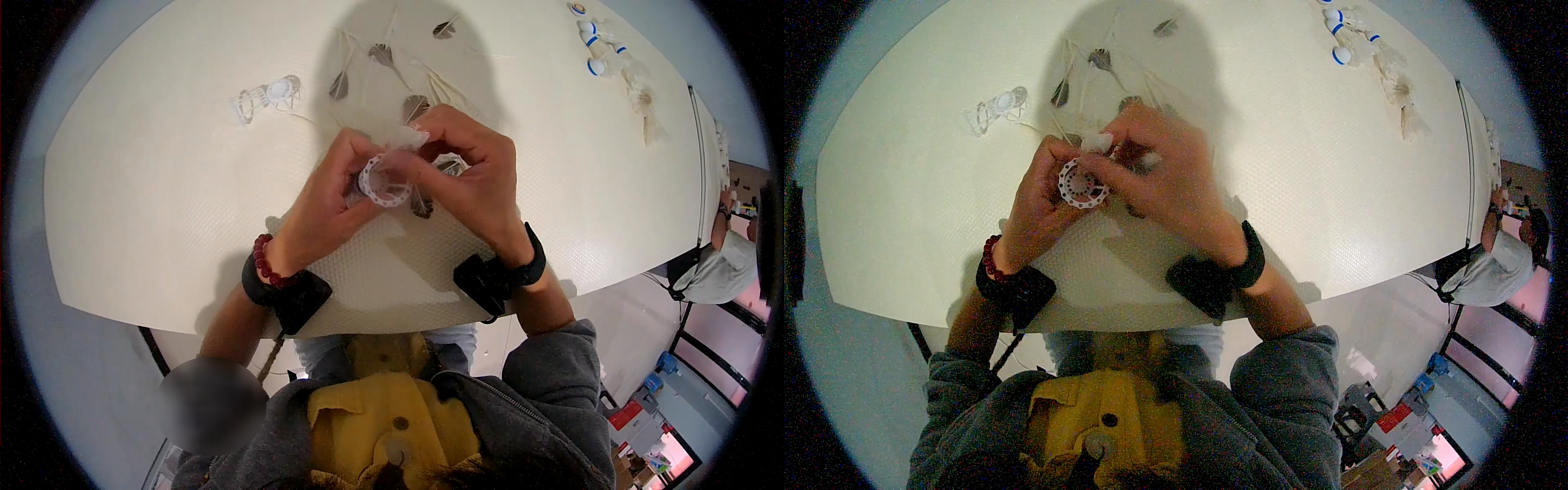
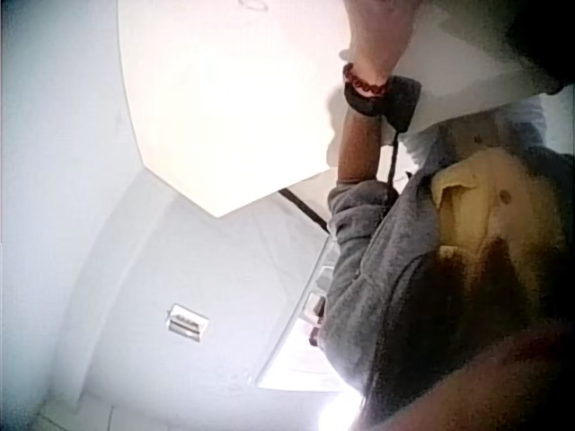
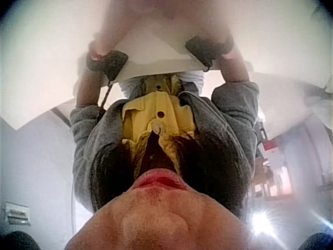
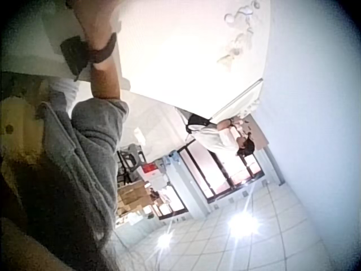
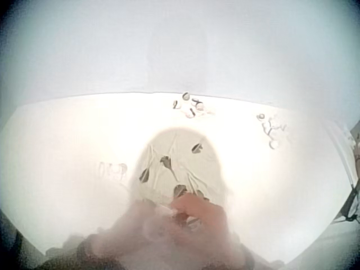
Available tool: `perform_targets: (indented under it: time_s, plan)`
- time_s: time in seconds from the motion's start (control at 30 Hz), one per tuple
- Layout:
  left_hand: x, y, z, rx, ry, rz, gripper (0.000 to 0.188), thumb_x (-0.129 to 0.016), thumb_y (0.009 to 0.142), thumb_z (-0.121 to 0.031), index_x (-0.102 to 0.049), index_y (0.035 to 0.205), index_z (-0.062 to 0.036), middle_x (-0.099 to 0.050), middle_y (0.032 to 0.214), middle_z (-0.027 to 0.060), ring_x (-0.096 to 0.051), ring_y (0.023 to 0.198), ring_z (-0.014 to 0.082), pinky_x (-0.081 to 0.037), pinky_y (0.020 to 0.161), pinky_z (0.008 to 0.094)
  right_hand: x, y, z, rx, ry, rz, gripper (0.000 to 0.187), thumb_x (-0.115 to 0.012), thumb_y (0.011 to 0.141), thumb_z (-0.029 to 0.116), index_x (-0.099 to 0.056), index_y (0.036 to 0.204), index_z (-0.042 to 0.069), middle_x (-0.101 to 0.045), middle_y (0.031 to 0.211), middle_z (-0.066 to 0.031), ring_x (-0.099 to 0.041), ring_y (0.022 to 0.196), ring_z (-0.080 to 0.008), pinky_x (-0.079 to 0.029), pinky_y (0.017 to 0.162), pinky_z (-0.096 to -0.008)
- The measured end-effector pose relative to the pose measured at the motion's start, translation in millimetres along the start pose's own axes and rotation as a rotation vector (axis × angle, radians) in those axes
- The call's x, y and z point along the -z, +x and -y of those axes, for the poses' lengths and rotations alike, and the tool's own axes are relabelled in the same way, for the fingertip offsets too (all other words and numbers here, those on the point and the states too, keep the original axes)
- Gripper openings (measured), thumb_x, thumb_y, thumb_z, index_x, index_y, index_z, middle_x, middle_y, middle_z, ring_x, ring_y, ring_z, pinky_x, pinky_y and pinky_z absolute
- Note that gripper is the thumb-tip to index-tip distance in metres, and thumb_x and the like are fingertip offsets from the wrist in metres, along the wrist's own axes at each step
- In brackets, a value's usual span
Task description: The person inserts feathers into the holes of a shuttlecock frame by hand.
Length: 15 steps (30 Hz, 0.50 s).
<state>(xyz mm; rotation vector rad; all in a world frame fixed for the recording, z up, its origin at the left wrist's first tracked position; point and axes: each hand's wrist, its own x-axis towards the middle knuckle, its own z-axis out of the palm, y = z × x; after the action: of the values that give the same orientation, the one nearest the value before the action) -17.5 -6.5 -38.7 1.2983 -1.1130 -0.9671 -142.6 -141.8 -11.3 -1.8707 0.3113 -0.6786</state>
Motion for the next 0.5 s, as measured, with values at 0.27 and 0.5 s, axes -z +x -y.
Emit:
perform_targets:
  time_s: [0.27, 0.5]
  plan:
    - [2.6, 2.4, -14.9, -0.113, -0.171, 0.053, 0.038, -0.054, 0.083, -0.004, -0.041, 0.12, -0.0033, -0.05, 0.102, 0.0069, -0.052, 0.097, 0.0119, -0.044, 0.084, 0.0256, 12.9, 1.2, 6.8, -0.061, -0.013, 0.043, 0.009, -0.07, 0.075, 0.007, -0.066, 0.083, 0.005, -0.061, 0.078, -0.0024, -0.058, 0.067, -0.0074, -0.047, 0.058, -0.0192]
    - [2.5, -0.9, -20.3, 0.028, 0.011, -0.116, 0.024, -0.06, 0.081, -0.001, -0.055, 0.104, -0.0004, -0.054, 0.097, 0.0047, -0.054, 0.09, 0.0117, -0.044, 0.08, 0.0238, 3.6, -1.8, 1.7, -0.045, -0.139, 0.185, 0.018, -0.073, 0.071, 0.015, -0.06, 0.073, 0.003, -0.058, 0.068, -0.007, -0.057, 0.056, -0.0159, -0.045, 0.052, -0.0263]
